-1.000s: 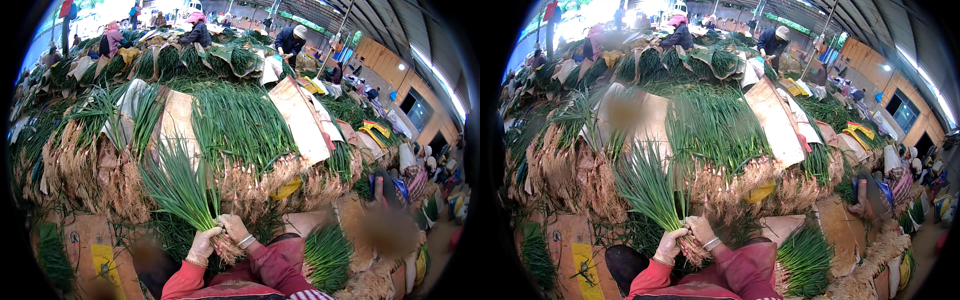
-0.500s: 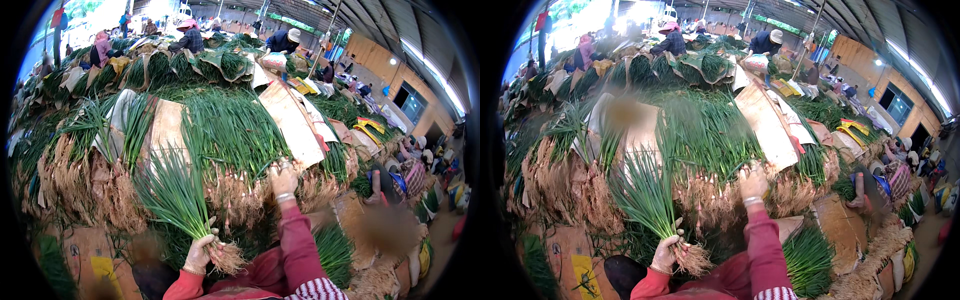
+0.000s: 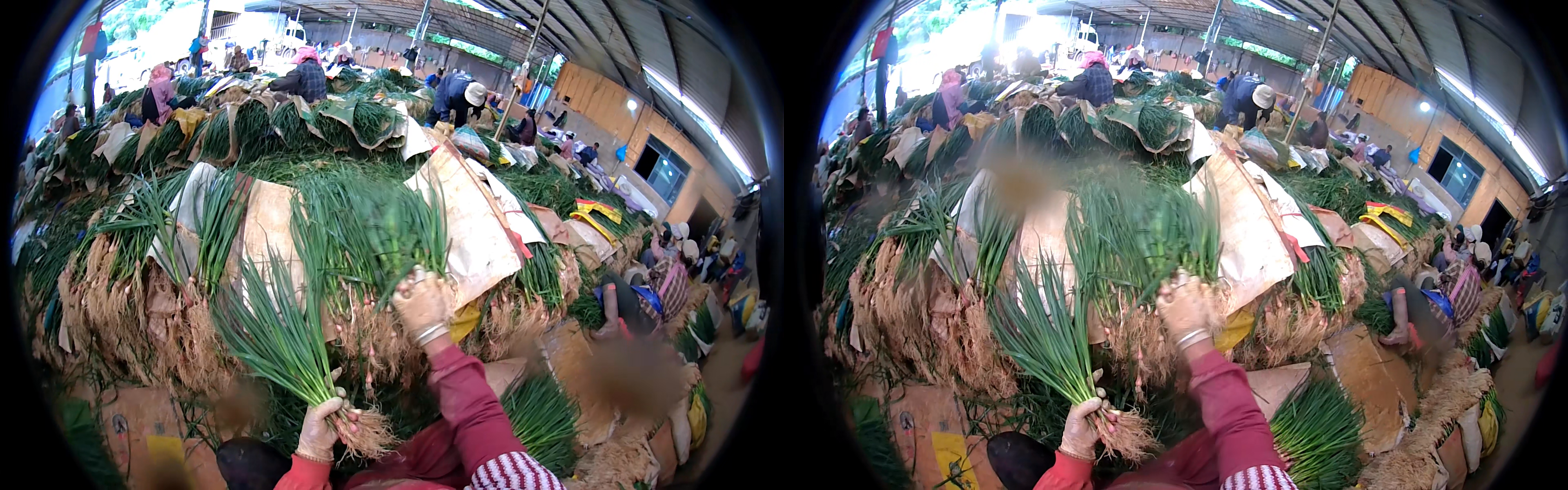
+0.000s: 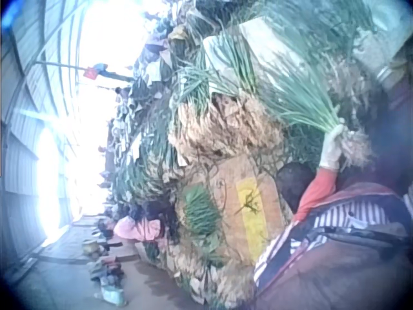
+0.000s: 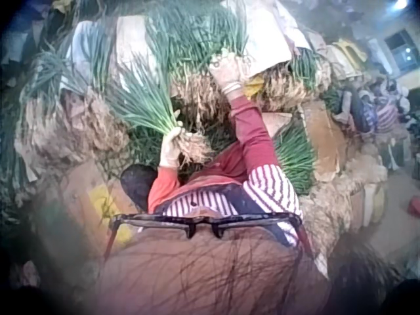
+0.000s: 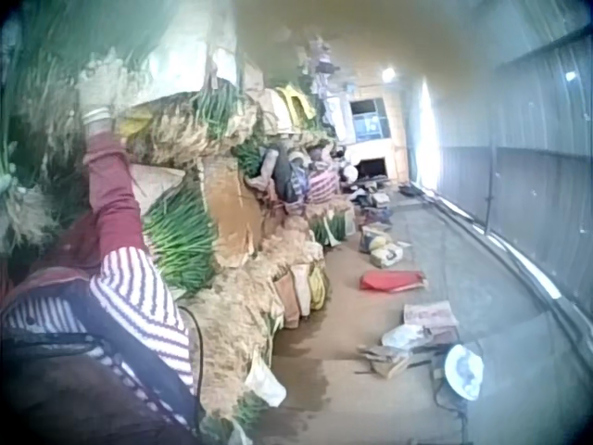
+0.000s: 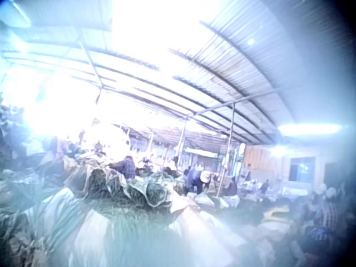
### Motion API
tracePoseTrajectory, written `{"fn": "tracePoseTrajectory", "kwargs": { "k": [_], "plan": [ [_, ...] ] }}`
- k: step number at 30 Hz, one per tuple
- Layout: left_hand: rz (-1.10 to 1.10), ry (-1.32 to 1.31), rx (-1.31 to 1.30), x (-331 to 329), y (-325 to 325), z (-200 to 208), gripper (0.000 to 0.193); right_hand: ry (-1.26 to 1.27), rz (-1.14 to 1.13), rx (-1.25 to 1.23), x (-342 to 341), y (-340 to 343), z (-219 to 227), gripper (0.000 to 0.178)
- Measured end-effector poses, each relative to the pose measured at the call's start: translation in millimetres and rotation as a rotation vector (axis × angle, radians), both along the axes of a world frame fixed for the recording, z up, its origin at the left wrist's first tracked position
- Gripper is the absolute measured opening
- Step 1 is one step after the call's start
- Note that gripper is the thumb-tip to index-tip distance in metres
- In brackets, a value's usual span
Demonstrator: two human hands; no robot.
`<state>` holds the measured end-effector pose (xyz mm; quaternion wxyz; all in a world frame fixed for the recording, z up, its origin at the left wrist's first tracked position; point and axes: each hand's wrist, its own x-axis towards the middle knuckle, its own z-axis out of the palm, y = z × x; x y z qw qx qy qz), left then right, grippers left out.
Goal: The person sits in a market setting and sorts through large piles of green onions. They pick up bunches of onions, separate individual stalks, and arrange them into neat bundles by hand.
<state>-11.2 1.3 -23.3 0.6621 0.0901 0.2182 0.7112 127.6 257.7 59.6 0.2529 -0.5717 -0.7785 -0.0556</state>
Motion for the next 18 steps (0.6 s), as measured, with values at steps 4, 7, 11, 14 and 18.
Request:
{"fn": "tracePoseTrajectory", "kwargs": {
  "k": [4,7,11,14,18],
  "plan": [
    [0.009,-0.045,0.046,-2,-2,8,0.069,-0.153,-0.032,-0.002,-20,-6,-38,0.081],
    [0.099,-0.089,0.1,-8,-8,7,0.059,-0.111,0.154,-0.152,-4,-32,-24,0.079],
    [0.024,-0.305,0.096,-15,-17,1,0.034,0.111,0.278,-0.115,47,-54,-22,0.057],
    [0.201,-0.27,0.296,-5,-24,53,0.057,0.225,0.199,-0.293,91,-56,-18,0.036],
    [0.161,-0.319,0.637,-14,-36,67,0.068,0.231,0.125,-0.215,112,-56,-1,0.027]
  ]
}}
